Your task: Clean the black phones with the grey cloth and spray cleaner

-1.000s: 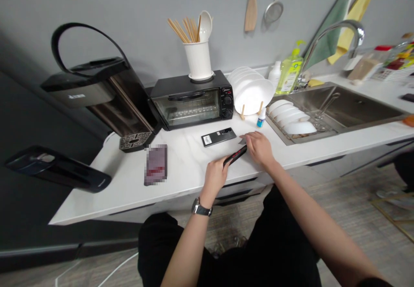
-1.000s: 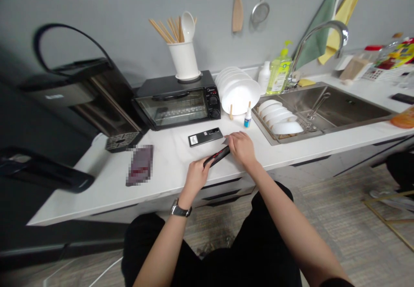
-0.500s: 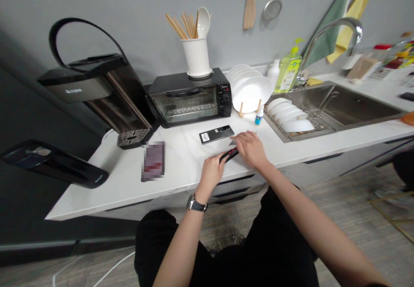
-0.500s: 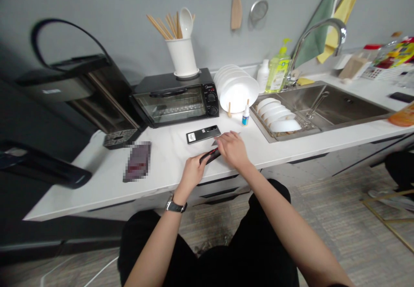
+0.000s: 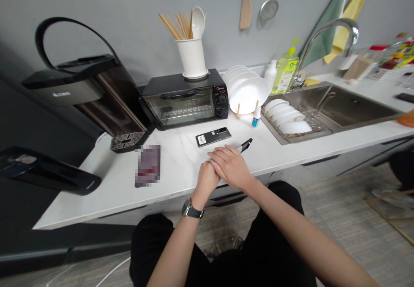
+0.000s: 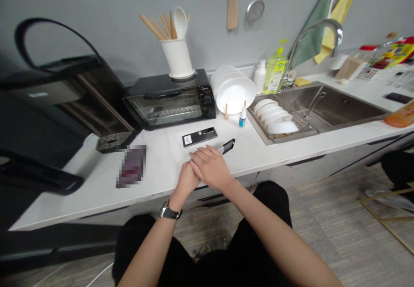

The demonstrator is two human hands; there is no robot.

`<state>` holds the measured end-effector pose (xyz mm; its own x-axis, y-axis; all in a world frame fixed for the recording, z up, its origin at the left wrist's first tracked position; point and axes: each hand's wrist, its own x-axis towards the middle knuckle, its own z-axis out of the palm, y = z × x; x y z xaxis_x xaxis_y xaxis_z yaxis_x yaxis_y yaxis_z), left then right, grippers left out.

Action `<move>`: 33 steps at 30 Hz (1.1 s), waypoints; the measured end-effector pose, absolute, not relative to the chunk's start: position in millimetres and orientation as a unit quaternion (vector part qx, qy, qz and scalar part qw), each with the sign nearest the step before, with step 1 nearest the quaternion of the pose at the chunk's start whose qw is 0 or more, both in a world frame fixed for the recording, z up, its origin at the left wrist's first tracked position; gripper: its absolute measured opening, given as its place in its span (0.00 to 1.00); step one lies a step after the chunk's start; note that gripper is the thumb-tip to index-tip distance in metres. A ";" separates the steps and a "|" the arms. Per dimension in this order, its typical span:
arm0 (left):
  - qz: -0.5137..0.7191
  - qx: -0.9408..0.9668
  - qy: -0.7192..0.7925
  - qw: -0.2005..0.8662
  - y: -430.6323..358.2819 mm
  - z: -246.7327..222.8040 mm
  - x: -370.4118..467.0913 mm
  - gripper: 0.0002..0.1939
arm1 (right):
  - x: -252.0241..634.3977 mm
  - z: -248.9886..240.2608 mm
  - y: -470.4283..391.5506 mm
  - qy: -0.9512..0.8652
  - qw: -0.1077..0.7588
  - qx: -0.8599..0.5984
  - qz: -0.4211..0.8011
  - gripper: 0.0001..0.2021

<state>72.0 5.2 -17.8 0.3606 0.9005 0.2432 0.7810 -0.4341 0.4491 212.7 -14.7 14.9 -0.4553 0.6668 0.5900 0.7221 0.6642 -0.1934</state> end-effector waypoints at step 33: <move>0.307 0.798 0.495 0.152 0.8 -13.4 78.6 0.17 | 245.9 18.5 25.0 -0.776 0.351 -0.521 -0.051 0.21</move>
<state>78.6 0.8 -13.4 0.3215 0.8838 0.3398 0.6966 -0.4638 0.5474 245.9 25.0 18.5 -0.2109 0.7728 0.5986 0.8445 0.4524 -0.2866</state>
